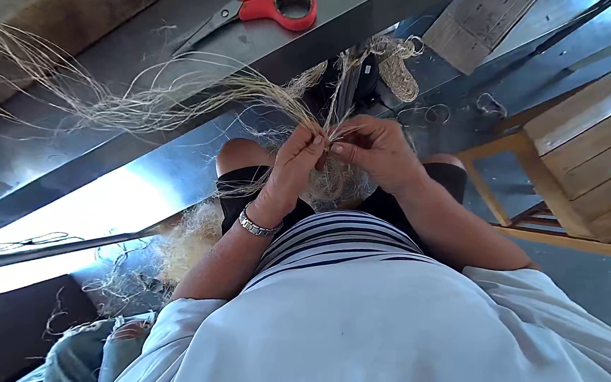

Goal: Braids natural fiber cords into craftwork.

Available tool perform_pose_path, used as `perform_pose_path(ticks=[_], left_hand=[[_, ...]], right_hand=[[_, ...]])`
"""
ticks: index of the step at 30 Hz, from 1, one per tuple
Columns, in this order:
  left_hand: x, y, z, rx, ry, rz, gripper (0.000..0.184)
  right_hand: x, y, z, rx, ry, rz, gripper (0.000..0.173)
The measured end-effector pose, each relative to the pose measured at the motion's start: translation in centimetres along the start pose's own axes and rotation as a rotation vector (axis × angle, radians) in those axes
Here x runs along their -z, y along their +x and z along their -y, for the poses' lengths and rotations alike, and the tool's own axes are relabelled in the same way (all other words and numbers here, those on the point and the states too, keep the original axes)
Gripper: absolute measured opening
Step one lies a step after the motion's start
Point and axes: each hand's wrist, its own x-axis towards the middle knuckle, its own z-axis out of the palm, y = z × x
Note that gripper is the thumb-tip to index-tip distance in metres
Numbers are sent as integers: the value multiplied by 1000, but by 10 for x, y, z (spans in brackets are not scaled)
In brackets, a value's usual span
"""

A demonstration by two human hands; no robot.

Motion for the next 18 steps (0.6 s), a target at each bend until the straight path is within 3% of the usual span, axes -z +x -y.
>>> perform_pose_path(ticks=[11, 18], left_hand=[[-18, -16, -15, 77, -74, 130, 21], [-20, -30, -21, 119, -104, 189, 21]], right_hand=[[-4, -14, 6, 267, 36, -92, 8], [-4, -13, 9, 242, 85, -119, 7]])
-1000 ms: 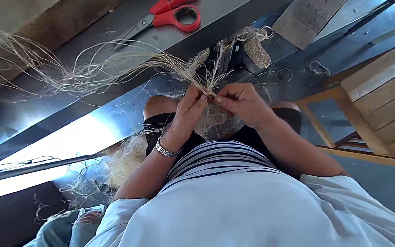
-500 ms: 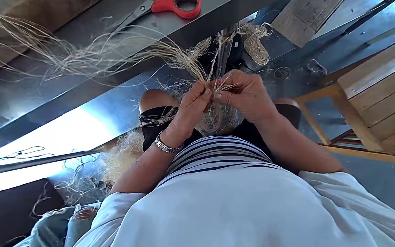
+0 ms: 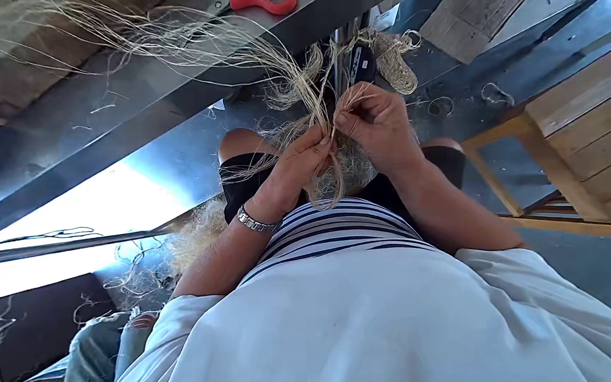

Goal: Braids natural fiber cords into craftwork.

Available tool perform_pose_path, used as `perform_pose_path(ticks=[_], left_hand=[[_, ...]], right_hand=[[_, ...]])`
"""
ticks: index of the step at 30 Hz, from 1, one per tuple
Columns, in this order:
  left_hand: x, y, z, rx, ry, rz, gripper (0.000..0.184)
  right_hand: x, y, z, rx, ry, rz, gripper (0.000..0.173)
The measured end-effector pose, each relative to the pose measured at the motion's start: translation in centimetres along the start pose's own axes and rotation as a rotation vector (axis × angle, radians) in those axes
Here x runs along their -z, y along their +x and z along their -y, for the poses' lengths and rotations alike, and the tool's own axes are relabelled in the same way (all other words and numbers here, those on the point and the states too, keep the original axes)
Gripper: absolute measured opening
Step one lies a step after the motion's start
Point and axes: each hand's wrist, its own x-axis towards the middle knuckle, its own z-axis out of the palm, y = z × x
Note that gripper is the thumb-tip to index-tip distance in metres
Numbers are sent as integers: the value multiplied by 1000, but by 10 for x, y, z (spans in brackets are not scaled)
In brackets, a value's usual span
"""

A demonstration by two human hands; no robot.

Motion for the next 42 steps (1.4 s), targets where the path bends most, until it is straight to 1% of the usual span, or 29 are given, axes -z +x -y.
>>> perform_pose_path(ticks=[3, 8, 10, 12, 14, 15, 16, 17, 19, 20, 21, 23, 24, 25, 26, 28, 32, 37, 42], left_hand=[[2, -1, 0, -7, -5, -33, 21], [3, 4, 4, -89, -12, -205, 17], [2, 5, 4, -86, -43, -227, 17], [-1, 7, 6, -74, -86, -228, 17], [-5, 8, 5, -43, -72, -239, 16], [-4, 9, 3, -28, -7, -253, 14], [-2, 8, 2, -22, 127, -258, 12], [2, 6, -1, -40, 340, -252, 12], [7, -8, -15, -158, 833, -250, 27], [5, -16, -27, -262, 1014, -269, 31], [3, -24, -38, -388, 1128, -299, 31], [0, -30, -52, -630, 1260, -361, 30], [0, -28, -54, -688, 1320, -369, 29], [2, -23, -53, -673, 1391, -360, 29], [4, -16, -49, -608, 1436, -330, 29], [11, -5, -37, -497, 1428, -261, 31], [16, 1, -20, -483, 1203, -190, 28], [20, 3, -14, -417, 912, -80, 27], [15, 5, -9, -383, 800, -59, 25]], right_hand=[[-2, 2, 0, -20, -19, -35, 7], [-6, -6, 5, -138, -102, 6, 11], [-8, -13, 6, -72, -194, 40, 20], [-10, -17, 4, 64, -298, 64, 27], [-11, -17, 0, 156, -352, 36, 22], [-11, -16, 0, 159, -354, 19, 17], [-9, -15, 2, 138, -341, 7, 14], [-7, -14, 4, 98, -318, 5, 12], [0, -13, 10, 12, -294, 27, 10], [2, -12, 12, -20, -296, 39, 10], [5, -11, 14, -50, -303, 48, 10], [7, -11, 17, -84, -313, 67, 9], [7, -10, 18, -99, -295, 79, 9], [7, -10, 20, -114, -256, 93, 9], [6, -10, 21, -127, -200, 102, 8], [5, -11, 22, -119, -100, 106, 9], [4, -12, 25, -93, -60, 69, 15], [3, -13, 24, -21, -64, 71, 14], [7, -13, 26, -5, -111, 102, 12]])
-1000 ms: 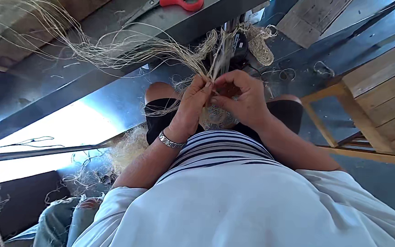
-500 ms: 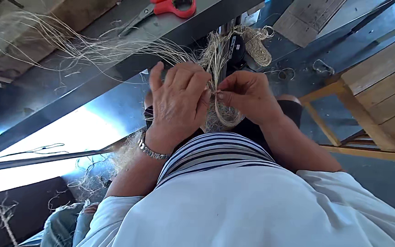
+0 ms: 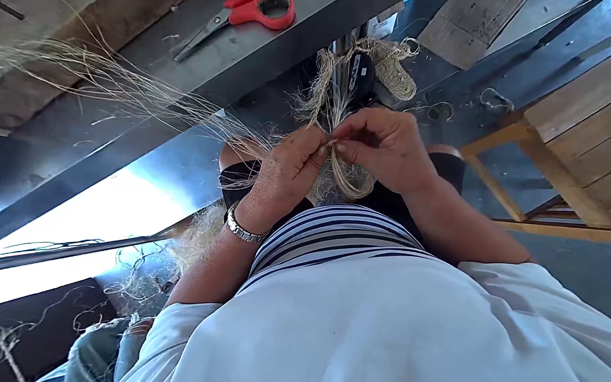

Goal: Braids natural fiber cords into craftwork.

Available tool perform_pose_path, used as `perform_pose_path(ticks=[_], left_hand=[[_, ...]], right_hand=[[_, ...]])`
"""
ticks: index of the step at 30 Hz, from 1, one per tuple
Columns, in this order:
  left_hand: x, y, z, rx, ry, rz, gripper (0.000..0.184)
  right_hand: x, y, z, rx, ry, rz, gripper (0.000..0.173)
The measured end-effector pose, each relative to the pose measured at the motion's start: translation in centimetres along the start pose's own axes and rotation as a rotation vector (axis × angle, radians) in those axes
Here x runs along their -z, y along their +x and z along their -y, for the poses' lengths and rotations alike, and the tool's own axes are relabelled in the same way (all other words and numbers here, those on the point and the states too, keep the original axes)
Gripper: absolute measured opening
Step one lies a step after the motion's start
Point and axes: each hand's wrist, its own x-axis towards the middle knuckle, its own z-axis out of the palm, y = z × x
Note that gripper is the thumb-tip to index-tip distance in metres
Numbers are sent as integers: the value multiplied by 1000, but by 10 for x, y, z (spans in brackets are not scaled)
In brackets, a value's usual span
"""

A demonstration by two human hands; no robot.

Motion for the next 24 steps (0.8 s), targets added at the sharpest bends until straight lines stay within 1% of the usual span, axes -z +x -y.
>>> perform_pose_path(ticks=[2, 5, 8, 11, 15, 17, 21, 22, 24], left_hand=[[-2, 1, 0, 26, -16, 3, 24], [-3, 2, -2, 60, -24, 11, 22], [0, 4, 1, 75, -116, 51, 22], [3, 4, 4, 80, -235, 100, 23], [-1, 5, 4, 48, -315, 72, 21], [-3, 6, 3, 43, -219, 22, 21], [2, 6, -14, 5, 345, -148, 26], [3, 7, -19, -10, 423, -166, 25], [2, 9, -28, 1, 461, -105, 26]], right_hand=[[1, 0, 0, 26, -65, 24, 9], [2, 1, 3, 62, -174, 46, 10], [4, 2, 3, 96, -243, 56, 11], [7, 2, 1, 121, -264, 73, 12], [6, 2, 3, 83, -233, 35, 11], [6, 2, 4, 98, -285, 24, 10], [6, 3, 3, 152, -494, 23, 13], [5, 2, 2, 164, -524, 17, 13], [3, 2, 2, 183, -554, 7, 13]])
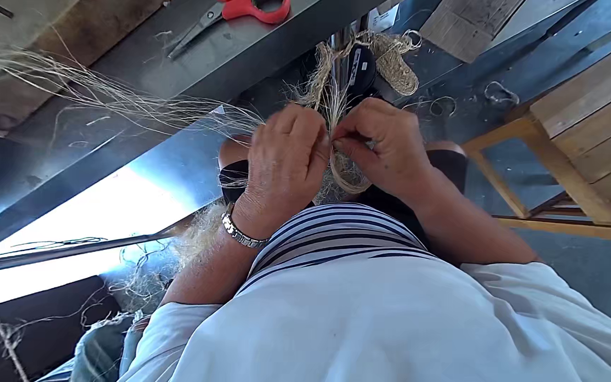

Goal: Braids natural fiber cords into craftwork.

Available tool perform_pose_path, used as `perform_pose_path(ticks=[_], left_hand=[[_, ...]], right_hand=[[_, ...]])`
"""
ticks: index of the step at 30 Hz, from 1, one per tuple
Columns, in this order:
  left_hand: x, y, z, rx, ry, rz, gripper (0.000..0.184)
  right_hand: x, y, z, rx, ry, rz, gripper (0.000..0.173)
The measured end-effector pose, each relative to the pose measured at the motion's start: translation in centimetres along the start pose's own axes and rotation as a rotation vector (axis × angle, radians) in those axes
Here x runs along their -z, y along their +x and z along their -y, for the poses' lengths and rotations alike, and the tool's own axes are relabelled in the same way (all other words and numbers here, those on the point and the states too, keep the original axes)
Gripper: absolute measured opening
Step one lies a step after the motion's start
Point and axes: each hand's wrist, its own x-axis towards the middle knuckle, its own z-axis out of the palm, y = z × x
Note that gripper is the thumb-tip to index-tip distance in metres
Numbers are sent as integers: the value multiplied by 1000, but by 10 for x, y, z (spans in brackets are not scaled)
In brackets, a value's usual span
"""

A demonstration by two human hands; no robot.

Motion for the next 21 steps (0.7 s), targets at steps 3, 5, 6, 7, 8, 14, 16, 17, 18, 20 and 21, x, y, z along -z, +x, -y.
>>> perform_pose_path(ticks=[3, 5, 6, 7, 8, 14, 16, 17, 18, 20, 21], left_hand=[[-9, 1, -1, 34, -150, 109, 24], [-14, 3, 2, 39, -355, 113, 19], [-17, 4, 5, 48, -501, 102, 16], [-20, 4, 6, 79, -659, 95, 11], [-23, 4, 6, 129, -814, 85, 8], [-27, 1, 6, 317, -1128, 81, 14], [-23, 0, 9, 291, -941, 111, 9], [-20, 0, 9, 276, -846, 127, 8], [-18, 0, 8, 253, -764, 135, 8], [-16, 1, 6, 205, -646, 125, 12], [-16, 2, 5, 188, -613, 111, 12]], right_hand=[[-2, 0, 1, 23, 9, -37, 13], [-3, 0, 1, 21, 75, -80, 13], [-3, -1, 1, 1, 135, -97, 13], [-4, -2, 0, -28, 223, -107, 11], [-6, -3, -2, -64, 343, -112, 9], [-12, -4, -12, -156, 551, -60, 4], [-5, -1, -13, -13, 255, -33, 12], [-2, -1, -12, 62, 121, -24, 14], [0, 0, -10, 119, 9, -8, 16], [3, 2, -5, 194, -156, 23, 17], [2, 2, -4, 220, -200, 24, 17]])
